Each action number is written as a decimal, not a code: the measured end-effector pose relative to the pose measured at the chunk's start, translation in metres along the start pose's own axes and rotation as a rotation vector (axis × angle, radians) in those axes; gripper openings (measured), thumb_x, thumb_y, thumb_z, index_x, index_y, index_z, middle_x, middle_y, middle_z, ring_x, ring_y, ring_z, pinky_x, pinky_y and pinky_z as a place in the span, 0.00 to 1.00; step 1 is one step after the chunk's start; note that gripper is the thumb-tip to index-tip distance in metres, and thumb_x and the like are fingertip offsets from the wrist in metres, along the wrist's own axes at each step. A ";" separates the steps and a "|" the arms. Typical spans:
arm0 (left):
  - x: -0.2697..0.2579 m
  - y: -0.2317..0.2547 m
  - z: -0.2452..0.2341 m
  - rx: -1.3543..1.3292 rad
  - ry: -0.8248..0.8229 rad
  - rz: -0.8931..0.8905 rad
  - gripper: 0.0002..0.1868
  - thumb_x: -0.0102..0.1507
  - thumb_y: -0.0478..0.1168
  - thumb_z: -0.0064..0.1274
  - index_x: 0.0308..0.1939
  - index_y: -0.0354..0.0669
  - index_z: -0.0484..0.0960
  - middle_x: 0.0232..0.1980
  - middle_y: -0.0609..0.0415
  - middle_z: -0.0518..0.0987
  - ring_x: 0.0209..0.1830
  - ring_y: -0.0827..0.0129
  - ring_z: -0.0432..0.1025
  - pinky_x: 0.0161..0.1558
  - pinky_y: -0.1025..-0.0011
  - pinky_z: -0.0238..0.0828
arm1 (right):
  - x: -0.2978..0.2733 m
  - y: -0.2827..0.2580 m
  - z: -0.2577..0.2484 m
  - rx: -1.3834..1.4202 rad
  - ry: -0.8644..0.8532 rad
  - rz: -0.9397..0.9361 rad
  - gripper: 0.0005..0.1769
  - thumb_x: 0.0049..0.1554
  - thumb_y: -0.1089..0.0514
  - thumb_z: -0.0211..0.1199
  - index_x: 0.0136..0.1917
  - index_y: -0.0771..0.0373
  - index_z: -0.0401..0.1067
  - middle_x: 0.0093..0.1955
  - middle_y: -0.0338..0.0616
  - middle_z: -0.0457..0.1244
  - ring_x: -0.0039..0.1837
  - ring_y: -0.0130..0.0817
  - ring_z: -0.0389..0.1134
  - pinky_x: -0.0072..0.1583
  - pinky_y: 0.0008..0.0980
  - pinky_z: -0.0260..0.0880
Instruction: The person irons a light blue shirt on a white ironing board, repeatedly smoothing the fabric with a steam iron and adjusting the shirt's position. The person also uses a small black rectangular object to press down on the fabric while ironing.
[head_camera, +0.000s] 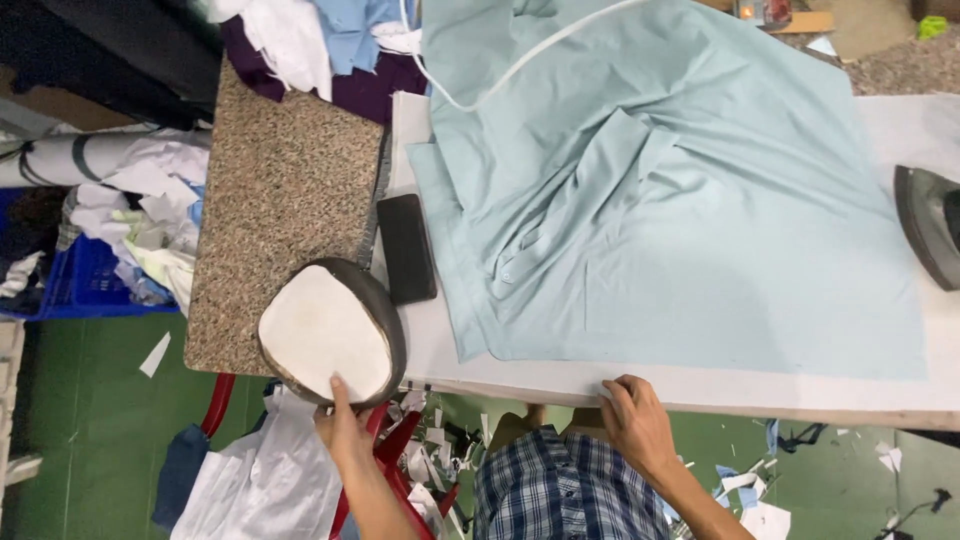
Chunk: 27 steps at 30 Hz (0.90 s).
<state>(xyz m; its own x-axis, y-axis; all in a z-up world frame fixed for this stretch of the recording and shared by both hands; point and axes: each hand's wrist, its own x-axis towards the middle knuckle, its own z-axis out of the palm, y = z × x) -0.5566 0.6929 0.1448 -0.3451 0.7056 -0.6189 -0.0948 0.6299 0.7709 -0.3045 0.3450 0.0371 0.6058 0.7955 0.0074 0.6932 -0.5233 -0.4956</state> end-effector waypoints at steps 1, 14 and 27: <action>0.008 -0.003 -0.002 0.012 -0.013 -0.001 0.45 0.56 0.53 0.61 0.71 0.40 0.59 0.72 0.44 0.68 0.71 0.52 0.66 0.64 0.49 0.72 | -0.001 0.000 -0.005 -0.003 0.006 0.016 0.18 0.59 0.54 0.62 0.60 0.64 0.70 0.54 0.58 0.65 0.46 0.43 0.69 0.44 0.36 0.79; 0.084 -0.004 0.003 -0.315 0.103 0.135 0.35 0.54 0.43 0.72 0.61 0.47 0.70 0.64 0.50 0.79 0.58 0.62 0.79 0.55 0.52 0.82 | 0.011 0.017 -0.071 0.062 0.126 -0.247 0.10 0.60 0.59 0.62 0.55 0.62 0.71 0.45 0.42 0.65 0.30 0.31 0.64 0.28 0.31 0.66; -0.150 -0.027 -0.055 0.368 -0.347 0.793 0.34 0.48 0.26 0.65 0.60 0.27 0.77 0.57 0.44 0.79 0.54 0.59 0.74 0.59 0.69 0.75 | 0.077 0.016 -0.210 0.619 -0.223 0.022 0.46 0.52 0.37 0.67 0.74 0.61 0.58 0.73 0.50 0.56 0.75 0.46 0.58 0.71 0.50 0.59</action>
<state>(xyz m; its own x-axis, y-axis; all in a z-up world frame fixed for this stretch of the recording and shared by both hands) -0.5537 0.5518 0.2250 0.1208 0.9926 0.0105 0.3701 -0.0549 0.9274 -0.1643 0.3339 0.2117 0.4759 0.8656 -0.1556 0.2889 -0.3210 -0.9020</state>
